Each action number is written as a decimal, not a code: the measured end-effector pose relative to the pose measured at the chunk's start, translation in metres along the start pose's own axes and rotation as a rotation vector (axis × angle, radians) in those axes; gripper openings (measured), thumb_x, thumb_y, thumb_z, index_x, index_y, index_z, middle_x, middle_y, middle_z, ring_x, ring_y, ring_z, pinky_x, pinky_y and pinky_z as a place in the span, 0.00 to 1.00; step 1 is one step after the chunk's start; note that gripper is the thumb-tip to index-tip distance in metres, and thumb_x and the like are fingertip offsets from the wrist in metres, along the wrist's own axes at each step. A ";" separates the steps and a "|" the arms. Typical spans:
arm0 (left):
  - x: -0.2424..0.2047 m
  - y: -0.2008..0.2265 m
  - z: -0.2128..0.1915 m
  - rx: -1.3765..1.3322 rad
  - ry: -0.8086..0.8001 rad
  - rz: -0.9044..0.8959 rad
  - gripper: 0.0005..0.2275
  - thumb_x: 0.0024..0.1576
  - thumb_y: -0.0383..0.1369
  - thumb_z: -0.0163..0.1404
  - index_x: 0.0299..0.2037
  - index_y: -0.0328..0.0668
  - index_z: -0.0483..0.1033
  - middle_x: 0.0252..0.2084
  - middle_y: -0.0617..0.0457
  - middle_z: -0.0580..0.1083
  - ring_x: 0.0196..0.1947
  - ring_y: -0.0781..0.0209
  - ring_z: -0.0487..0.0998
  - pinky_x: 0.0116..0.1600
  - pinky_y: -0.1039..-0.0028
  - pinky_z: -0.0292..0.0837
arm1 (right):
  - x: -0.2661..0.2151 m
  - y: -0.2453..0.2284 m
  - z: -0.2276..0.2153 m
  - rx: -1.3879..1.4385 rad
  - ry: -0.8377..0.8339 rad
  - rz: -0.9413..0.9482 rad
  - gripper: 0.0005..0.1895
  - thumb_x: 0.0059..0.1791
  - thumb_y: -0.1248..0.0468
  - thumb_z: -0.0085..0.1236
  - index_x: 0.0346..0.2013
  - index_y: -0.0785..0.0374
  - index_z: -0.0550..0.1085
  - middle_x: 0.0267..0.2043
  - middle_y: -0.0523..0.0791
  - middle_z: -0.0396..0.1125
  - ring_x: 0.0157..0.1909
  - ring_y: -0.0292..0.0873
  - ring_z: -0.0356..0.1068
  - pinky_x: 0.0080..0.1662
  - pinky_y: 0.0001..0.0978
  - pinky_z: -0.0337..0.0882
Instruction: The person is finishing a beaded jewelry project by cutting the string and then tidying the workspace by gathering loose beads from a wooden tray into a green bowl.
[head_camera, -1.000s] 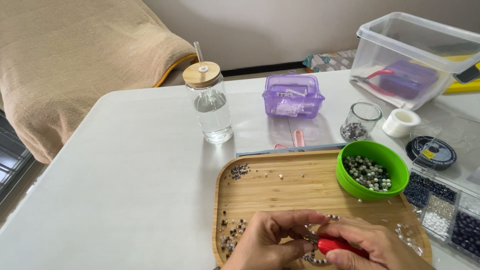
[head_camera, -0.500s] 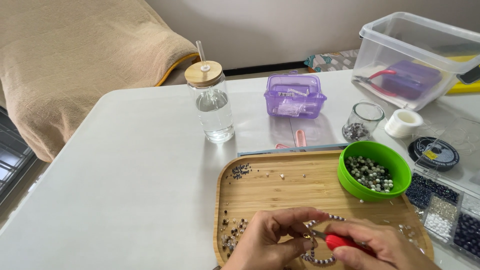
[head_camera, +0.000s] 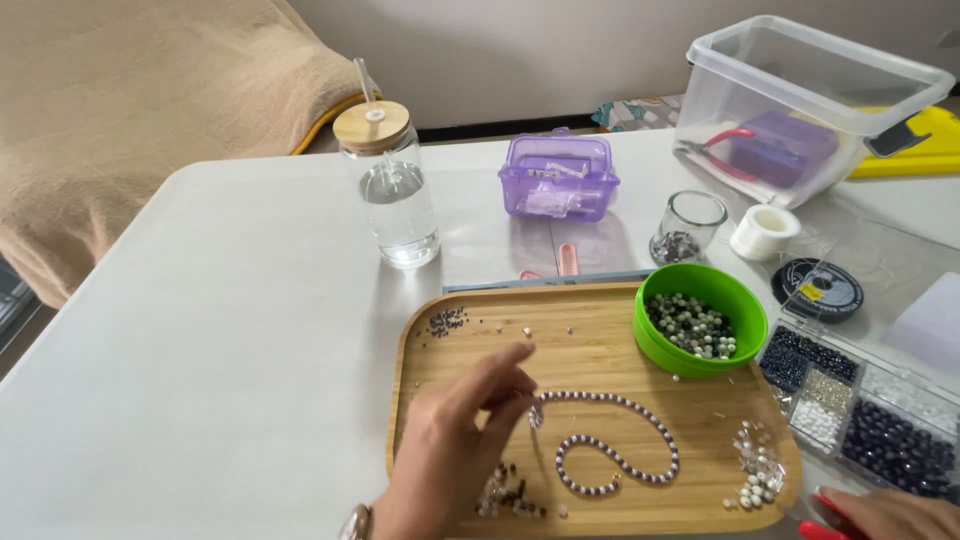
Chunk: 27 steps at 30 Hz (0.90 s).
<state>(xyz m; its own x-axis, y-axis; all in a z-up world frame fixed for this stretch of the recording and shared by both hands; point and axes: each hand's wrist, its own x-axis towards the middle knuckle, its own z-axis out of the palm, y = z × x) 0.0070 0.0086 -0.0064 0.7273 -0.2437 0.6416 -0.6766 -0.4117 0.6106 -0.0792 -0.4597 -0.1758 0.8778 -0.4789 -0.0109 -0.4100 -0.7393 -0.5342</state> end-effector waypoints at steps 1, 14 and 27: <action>0.002 0.001 -0.004 0.016 0.023 -0.029 0.18 0.55 0.22 0.59 0.56 0.43 0.74 0.38 0.55 0.83 0.34 0.69 0.85 0.45 0.79 0.86 | 0.001 0.039 0.010 -0.639 0.041 -0.445 0.32 0.38 0.31 0.46 0.58 0.18 0.71 0.57 0.21 0.73 0.69 0.27 0.68 0.76 0.30 0.60; 0.011 0.005 -0.044 0.305 -0.103 0.058 0.15 0.58 0.26 0.56 0.55 0.33 0.73 0.32 0.53 0.79 0.29 0.64 0.81 0.33 0.75 0.82 | 0.038 0.059 -0.007 -0.690 -0.006 -0.673 0.35 0.37 0.31 0.55 0.60 0.24 0.70 0.54 0.22 0.74 0.59 0.26 0.75 0.67 0.26 0.71; -0.005 0.041 0.013 0.538 -0.346 0.078 0.09 0.54 0.37 0.62 0.40 0.43 0.80 0.40 0.51 0.78 0.41 0.52 0.75 0.49 0.61 0.70 | 0.070 0.107 0.020 -0.141 -0.082 -0.250 0.35 0.27 0.54 0.82 0.49 0.43 0.85 0.41 0.33 0.86 0.44 0.29 0.83 0.57 0.18 0.75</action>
<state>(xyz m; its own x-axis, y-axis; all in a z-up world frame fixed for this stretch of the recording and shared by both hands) -0.0228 -0.0180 0.0094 0.7344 -0.5228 0.4327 -0.6418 -0.7424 0.1923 -0.0561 -0.5628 -0.2505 0.9707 -0.2377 0.0351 -0.2035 -0.8910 -0.4059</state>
